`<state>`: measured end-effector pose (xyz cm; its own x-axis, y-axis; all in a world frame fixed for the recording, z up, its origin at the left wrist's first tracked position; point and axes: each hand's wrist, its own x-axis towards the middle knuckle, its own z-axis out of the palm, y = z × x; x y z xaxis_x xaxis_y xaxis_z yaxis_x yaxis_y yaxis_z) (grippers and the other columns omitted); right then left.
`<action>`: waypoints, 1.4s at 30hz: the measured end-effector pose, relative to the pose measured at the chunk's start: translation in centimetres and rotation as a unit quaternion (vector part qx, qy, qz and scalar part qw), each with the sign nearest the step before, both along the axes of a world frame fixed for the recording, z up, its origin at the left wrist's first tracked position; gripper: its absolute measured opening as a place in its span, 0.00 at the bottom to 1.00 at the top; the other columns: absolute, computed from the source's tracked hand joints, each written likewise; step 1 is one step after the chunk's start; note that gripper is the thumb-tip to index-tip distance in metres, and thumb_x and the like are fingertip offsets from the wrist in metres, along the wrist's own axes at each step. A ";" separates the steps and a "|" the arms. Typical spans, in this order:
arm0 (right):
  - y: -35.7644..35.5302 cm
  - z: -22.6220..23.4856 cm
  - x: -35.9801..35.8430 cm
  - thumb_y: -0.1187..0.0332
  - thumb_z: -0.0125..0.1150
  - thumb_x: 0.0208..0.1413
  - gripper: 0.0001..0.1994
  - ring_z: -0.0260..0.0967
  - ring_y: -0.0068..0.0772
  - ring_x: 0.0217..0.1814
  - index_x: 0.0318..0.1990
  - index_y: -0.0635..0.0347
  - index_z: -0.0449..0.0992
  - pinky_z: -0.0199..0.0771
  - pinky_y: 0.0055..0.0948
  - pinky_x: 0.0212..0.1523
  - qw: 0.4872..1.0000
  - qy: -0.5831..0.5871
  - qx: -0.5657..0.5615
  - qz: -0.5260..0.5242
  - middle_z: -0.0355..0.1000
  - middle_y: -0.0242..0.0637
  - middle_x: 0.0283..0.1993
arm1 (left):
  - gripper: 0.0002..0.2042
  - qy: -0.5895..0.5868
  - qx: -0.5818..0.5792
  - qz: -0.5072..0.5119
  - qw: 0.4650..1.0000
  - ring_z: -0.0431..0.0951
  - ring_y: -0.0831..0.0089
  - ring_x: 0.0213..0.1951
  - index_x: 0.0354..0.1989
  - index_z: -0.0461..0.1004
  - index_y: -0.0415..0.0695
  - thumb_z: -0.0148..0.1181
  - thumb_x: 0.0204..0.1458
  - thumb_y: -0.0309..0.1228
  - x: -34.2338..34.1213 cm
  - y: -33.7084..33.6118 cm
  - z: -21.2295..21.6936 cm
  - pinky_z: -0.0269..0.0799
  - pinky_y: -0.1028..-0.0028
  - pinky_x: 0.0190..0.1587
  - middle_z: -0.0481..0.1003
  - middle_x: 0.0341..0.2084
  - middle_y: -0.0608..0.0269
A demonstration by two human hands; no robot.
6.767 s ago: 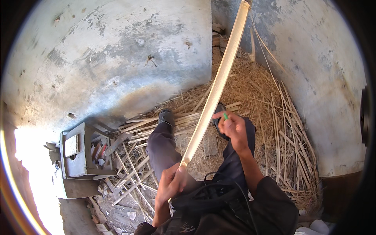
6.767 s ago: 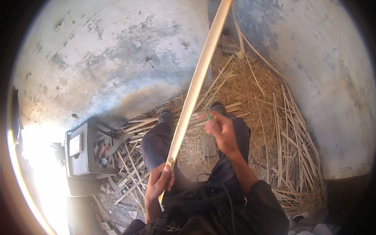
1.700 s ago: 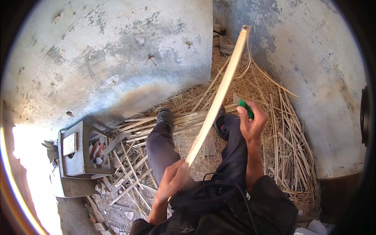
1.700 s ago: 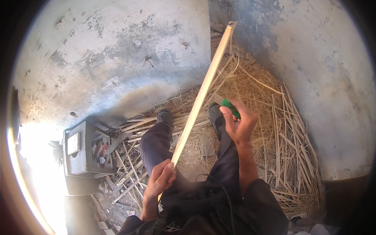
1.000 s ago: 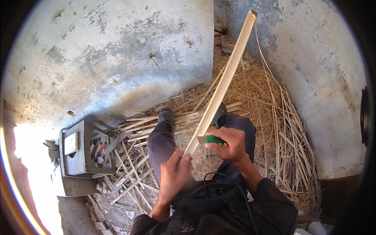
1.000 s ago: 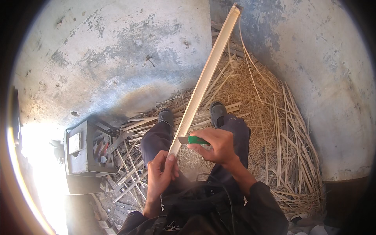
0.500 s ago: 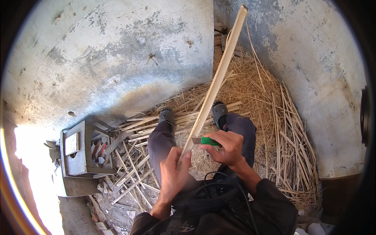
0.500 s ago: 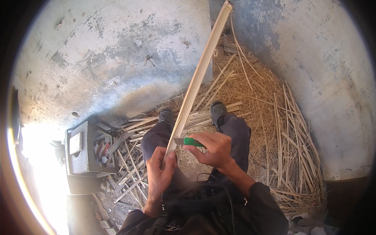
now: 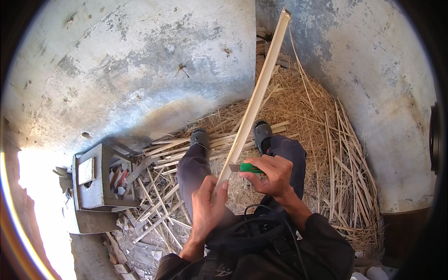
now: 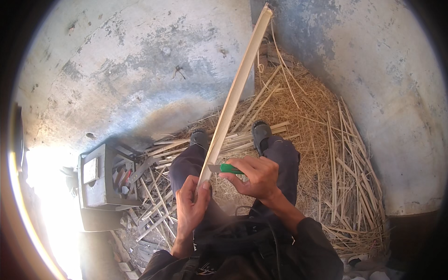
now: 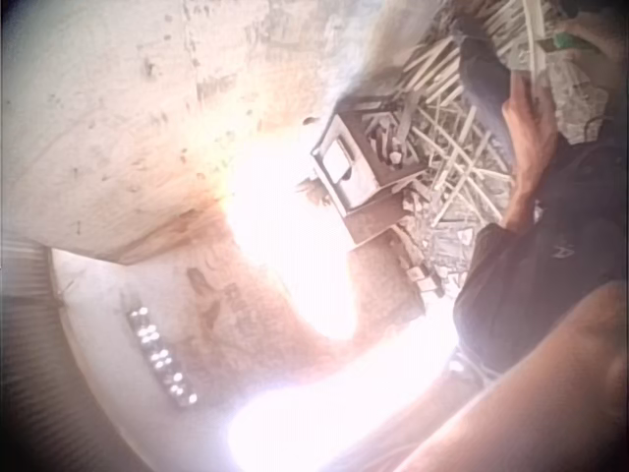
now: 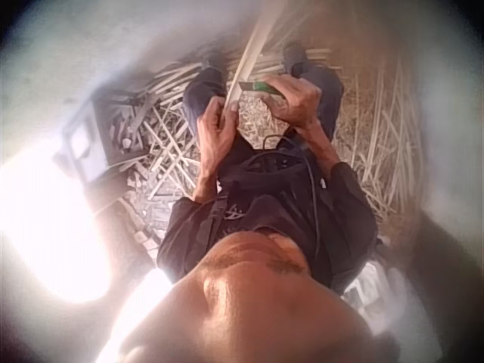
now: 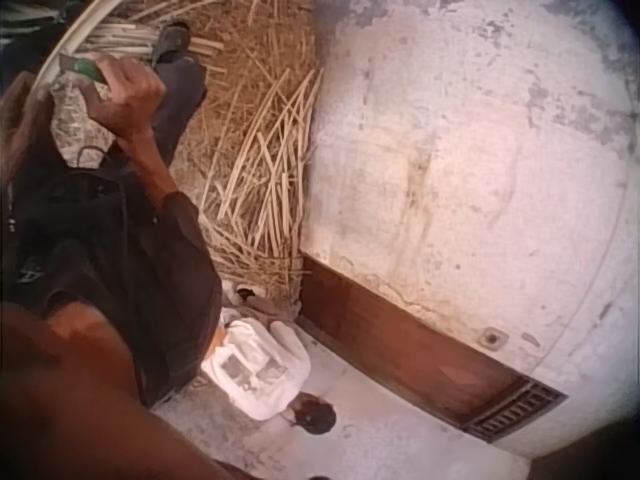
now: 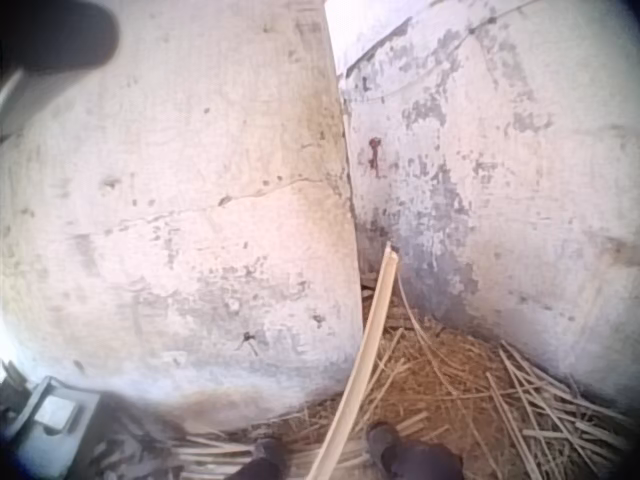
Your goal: The person sits on a straw-covered floor and uses a green utility knife to shave thin strips from a long piece of light-colored wood. They hold the wood with their left hand and scrape the blade along its length with their right hand, producing fine wood shavings.
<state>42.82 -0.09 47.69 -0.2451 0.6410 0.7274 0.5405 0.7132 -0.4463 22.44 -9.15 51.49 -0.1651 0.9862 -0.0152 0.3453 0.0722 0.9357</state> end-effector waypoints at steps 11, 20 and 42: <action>0.1 -0.1 0.0 0.46 0.80 0.56 0.18 0.72 0.27 0.20 0.39 0.49 0.88 0.62 0.31 0.22 1.000 -0.013 0.015 -0.012 0.79 0.24 0.25 | 0.09 -0.002 -0.010 0.003 1.000 0.75 0.78 0.23 0.39 0.76 0.37 0.65 0.69 0.29 -0.3 -0.2 -0.4 0.70 0.71 0.29 0.77 0.19 0.60; -0.1 0.0 -0.1 0.48 0.80 0.56 0.17 0.73 0.30 0.21 0.39 0.51 0.89 0.65 0.31 0.24 1.000 -0.018 0.001 -0.009 0.80 0.26 0.26 | 0.08 0.005 -0.003 0.009 1.000 0.74 0.78 0.23 0.40 0.77 0.37 0.65 0.69 0.29 -0.4 -0.4 -0.6 0.68 0.70 0.28 0.77 0.19 0.59; -0.1 0.2 -0.7 0.49 0.82 0.54 0.17 0.71 0.31 0.20 0.39 0.51 0.89 0.63 0.31 0.24 1.000 -0.024 0.016 -0.012 0.79 0.26 0.25 | 0.08 -0.018 -0.002 0.015 1.000 0.68 0.79 0.21 0.39 0.77 0.37 0.65 0.68 0.29 -1.1 -0.7 -1.3 0.64 0.70 0.27 0.72 0.17 0.60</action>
